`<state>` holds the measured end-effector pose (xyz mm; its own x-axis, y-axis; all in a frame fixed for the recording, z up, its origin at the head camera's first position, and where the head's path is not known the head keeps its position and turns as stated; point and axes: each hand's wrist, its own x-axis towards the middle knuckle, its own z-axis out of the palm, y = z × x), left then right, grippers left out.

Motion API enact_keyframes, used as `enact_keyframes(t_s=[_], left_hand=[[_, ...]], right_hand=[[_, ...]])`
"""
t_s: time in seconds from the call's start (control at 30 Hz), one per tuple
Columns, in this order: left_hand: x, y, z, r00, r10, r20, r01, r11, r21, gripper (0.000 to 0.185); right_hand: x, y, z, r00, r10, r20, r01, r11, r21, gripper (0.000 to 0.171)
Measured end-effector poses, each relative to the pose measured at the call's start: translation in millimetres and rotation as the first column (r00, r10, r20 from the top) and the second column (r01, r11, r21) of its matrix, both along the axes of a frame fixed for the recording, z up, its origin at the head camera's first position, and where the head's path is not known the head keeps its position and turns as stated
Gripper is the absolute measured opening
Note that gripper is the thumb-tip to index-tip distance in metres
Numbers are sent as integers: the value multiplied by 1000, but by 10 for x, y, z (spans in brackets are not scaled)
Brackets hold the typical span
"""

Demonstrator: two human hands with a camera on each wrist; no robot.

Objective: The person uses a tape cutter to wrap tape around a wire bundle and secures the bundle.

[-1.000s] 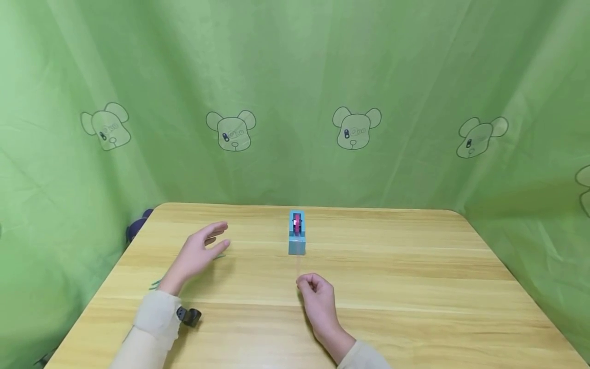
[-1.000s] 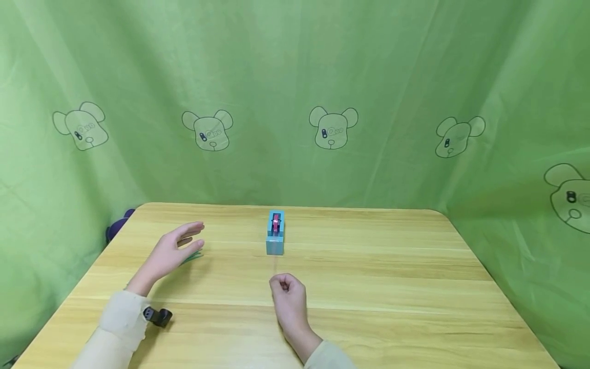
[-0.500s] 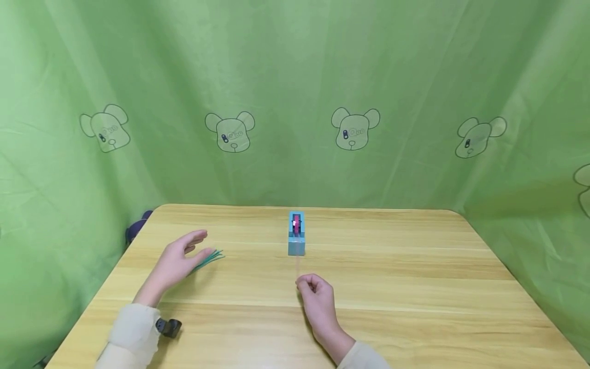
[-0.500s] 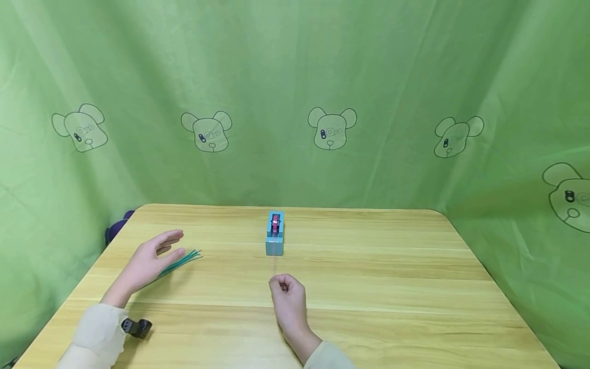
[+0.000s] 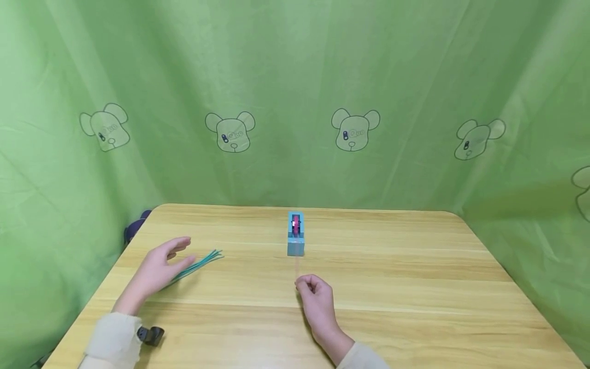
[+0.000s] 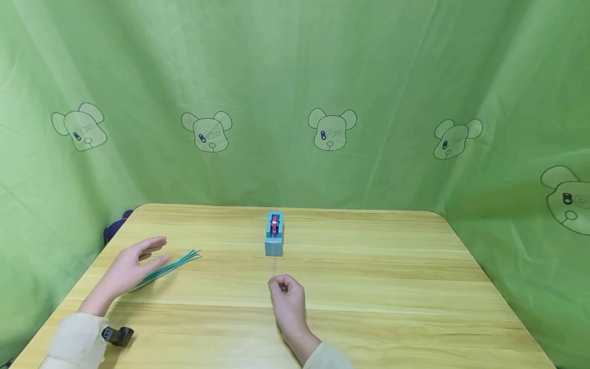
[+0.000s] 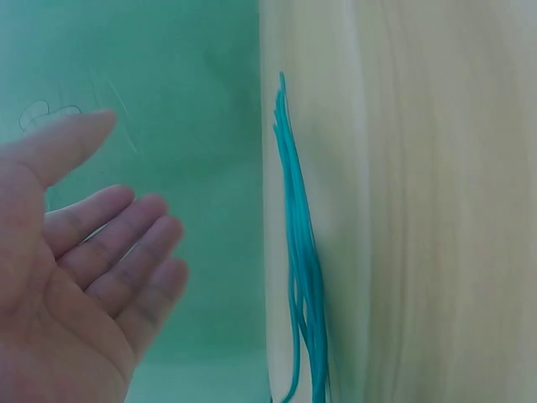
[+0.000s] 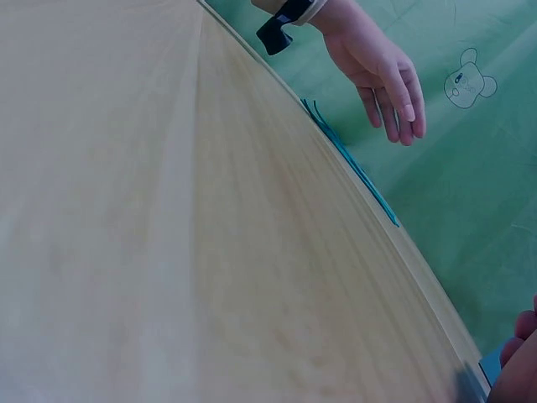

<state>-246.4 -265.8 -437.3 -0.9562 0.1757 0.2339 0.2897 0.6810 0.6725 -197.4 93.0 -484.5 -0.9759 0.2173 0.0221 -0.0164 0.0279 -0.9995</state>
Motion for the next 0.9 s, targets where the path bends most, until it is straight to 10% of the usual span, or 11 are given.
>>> enact_keyframes(t_s=[0.9], left_hand=[[65,-313,-161,995,-60,79,62,998,-18,58]], right_hand=[[4,4,-5,1000,7,-7,-7,1000,2,12]])
